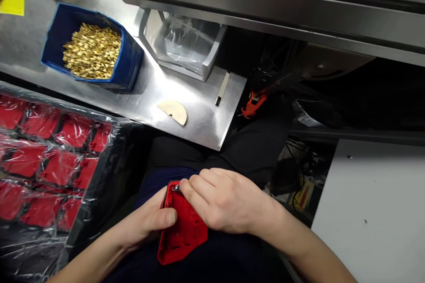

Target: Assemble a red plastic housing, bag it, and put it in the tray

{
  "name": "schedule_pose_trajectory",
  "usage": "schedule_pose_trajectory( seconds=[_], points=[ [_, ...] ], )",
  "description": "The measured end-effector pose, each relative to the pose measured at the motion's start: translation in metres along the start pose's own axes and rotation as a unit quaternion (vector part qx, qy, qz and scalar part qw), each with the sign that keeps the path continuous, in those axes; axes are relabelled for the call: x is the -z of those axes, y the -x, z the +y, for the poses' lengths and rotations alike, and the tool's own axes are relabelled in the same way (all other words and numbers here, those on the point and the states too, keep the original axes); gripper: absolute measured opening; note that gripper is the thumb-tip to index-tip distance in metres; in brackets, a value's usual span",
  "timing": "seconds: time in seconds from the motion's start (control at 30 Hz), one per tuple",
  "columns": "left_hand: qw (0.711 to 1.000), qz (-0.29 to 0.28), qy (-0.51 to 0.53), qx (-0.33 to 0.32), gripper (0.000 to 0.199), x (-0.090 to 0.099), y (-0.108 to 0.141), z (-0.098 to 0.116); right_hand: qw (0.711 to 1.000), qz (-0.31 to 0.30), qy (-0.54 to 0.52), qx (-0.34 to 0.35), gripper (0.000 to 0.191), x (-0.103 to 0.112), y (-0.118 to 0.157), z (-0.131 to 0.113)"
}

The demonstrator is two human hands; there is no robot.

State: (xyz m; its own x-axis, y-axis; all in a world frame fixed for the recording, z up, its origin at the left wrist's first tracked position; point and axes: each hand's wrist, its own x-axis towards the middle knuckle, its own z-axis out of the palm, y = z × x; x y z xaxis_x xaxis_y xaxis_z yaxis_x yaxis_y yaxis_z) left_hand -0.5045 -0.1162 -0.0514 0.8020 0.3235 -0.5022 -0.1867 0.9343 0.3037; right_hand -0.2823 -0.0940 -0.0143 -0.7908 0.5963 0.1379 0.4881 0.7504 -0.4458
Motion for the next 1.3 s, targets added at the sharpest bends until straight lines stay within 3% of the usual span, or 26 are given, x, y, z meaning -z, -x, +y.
schedule_pose_trajectory(
  seconds=[0.07, 0.13, 0.23, 0.3, 0.4, 0.5, 0.63, 0.7, 0.77, 0.83, 0.93, 1.3],
  points=[
    [1.0, 0.013, 0.012, 0.001, 0.06, 0.0, 0.0, -0.001, 0.999, 0.025, -0.042, 0.012, 0.031, -0.001, 0.004, 0.008],
    [0.999, 0.032, 0.02, 0.005, 0.063, 0.0, 0.0, -0.002, 0.99, 0.094, -0.099, -0.034, 0.034, -0.005, 0.011, 0.021],
    [0.999, 0.043, 0.022, 0.015, 0.067, -0.001, 0.001, -0.003, 0.939, 0.19, -0.123, -0.26, 0.032, -0.023, 0.018, 0.047],
    [0.999, 0.045, 0.023, 0.012, 0.07, -0.001, 0.001, -0.004, 0.897, 0.187, -0.11, -0.385, 0.028, -0.044, 0.018, 0.063],
    [0.998, 0.063, 0.029, -0.008, 0.076, -0.003, 0.003, -0.004, 0.889, 0.154, -0.086, -0.423, 0.027, -0.076, 0.009, 0.078],
    [0.998, 0.063, 0.028, -0.013, 0.079, -0.004, 0.006, -0.003, 0.891, 0.152, -0.094, -0.417, 0.028, -0.09, -0.002, 0.075],
    [0.998, 0.059, 0.018, -0.019, 0.075, -0.005, 0.01, -0.003, 0.865, 0.212, -0.197, -0.411, 0.025, -0.065, -0.002, 0.046],
    [0.998, 0.057, 0.016, -0.022, 0.074, -0.004, 0.009, -0.003, 0.881, 0.207, -0.236, -0.354, 0.025, -0.043, 0.006, 0.029],
    [0.999, 0.041, 0.022, -0.016, 0.069, -0.004, 0.007, -0.003, 0.923, 0.159, -0.247, -0.248, 0.031, -0.023, 0.015, 0.015],
    [1.0, 0.009, 0.022, 0.002, 0.064, -0.003, 0.004, -0.002, 0.958, 0.099, -0.217, -0.16, 0.035, -0.008, 0.022, 0.005],
    [0.999, -0.032, 0.002, 0.021, 0.062, -0.002, -0.002, 0.0, 0.983, 0.033, -0.141, -0.11, 0.032, 0.003, 0.024, -0.002],
    [0.999, -0.038, -0.005, 0.035, 0.057, -0.001, -0.001, -0.003, 1.0, -0.008, 0.016, -0.006, 0.025, 0.01, 0.009, -0.006]
  ],
)
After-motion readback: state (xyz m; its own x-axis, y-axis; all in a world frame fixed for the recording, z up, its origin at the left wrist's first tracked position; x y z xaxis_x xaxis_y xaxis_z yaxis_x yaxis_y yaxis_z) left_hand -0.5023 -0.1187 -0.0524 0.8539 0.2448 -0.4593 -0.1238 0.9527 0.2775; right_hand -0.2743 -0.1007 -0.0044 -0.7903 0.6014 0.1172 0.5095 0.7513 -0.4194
